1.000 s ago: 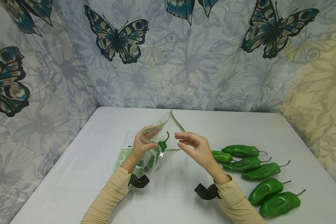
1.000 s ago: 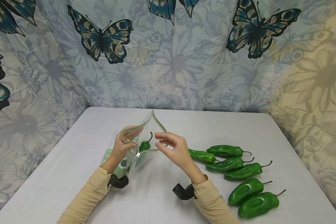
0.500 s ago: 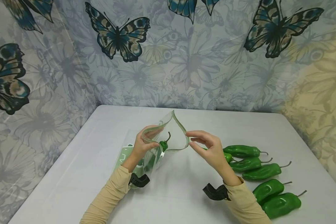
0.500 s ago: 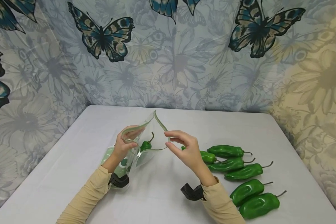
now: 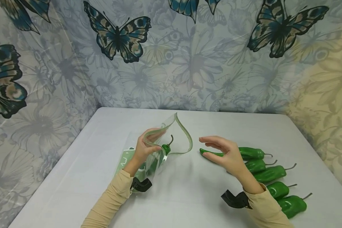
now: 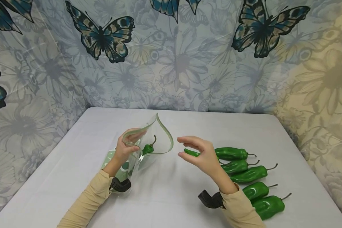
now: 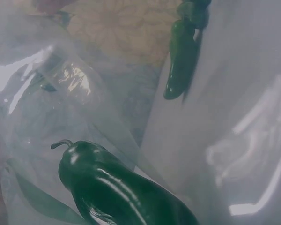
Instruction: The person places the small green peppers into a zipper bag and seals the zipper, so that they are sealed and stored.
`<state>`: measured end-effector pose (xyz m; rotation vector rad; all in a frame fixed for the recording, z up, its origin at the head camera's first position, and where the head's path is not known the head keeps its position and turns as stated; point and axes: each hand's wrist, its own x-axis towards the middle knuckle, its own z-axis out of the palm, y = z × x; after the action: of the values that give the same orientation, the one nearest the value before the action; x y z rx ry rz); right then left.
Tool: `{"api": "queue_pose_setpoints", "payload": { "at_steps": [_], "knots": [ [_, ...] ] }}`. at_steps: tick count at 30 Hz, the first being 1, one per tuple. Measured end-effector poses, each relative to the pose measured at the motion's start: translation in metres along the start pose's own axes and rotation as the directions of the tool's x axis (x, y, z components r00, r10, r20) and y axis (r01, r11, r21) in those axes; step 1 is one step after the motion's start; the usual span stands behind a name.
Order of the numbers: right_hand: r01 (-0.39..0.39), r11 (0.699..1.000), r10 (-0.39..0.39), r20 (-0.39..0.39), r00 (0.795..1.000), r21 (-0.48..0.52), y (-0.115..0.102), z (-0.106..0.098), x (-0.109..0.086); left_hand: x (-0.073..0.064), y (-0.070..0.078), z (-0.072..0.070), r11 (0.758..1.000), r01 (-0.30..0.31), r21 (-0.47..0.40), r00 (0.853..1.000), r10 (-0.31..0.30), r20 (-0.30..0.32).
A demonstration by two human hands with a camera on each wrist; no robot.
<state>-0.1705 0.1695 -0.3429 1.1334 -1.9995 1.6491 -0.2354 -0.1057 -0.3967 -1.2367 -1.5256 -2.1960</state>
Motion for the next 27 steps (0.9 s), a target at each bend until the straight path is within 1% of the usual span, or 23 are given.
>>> {"api": "queue_pose_setpoints", "payload": {
  "at_steps": [3, 6, 10, 14, 19, 22, 27],
  "knots": [
    [0.01, 1.0, -0.01, 0.006, 1.0, -0.018, -0.002, -0.009, -0.006, 0.001, 0.0, 0.0, 1.0, 0.007, -0.004, 1.0, -0.007, 0.001],
    [0.012, 0.999, -0.012, -0.004, 1.0, -0.034, 0.0, -0.017, -0.013, 0.0, 0.001, 0.0, 1.0, 0.016, -0.003, 1.0, -0.016, 0.004],
    [0.012, 0.999, -0.013, -0.026, 1.0, -0.05, 0.007, -0.026, -0.024, -0.001, 0.002, -0.002, 0.999, 0.029, 0.015, 1.0, -0.029, 0.001],
    [-0.003, 0.998, 0.001, -0.03, 1.0, -0.06, 0.016, -0.037, -0.031, -0.001, 0.001, -0.003, 0.999, 0.039, 0.007, 0.999, -0.039, 0.0],
    [-0.025, 0.998, 0.023, -0.029, 0.999, -0.06, 0.024, -0.05, -0.036, -0.001, -0.001, -0.002, 1.0, 0.023, -0.017, 1.0, -0.023, 0.007],
    [-0.055, 0.995, 0.052, -0.04, 0.998, -0.086, 0.028, -0.055, -0.041, -0.001, -0.001, -0.001, 1.0, 0.011, -0.021, 1.0, -0.01, 0.016],
    [-0.066, 0.991, 0.059, -0.056, 0.997, -0.119, 0.037, -0.061, -0.049, -0.002, -0.002, 0.0, 1.0, 0.014, -0.019, 1.0, -0.013, 0.022]
  ]
}}
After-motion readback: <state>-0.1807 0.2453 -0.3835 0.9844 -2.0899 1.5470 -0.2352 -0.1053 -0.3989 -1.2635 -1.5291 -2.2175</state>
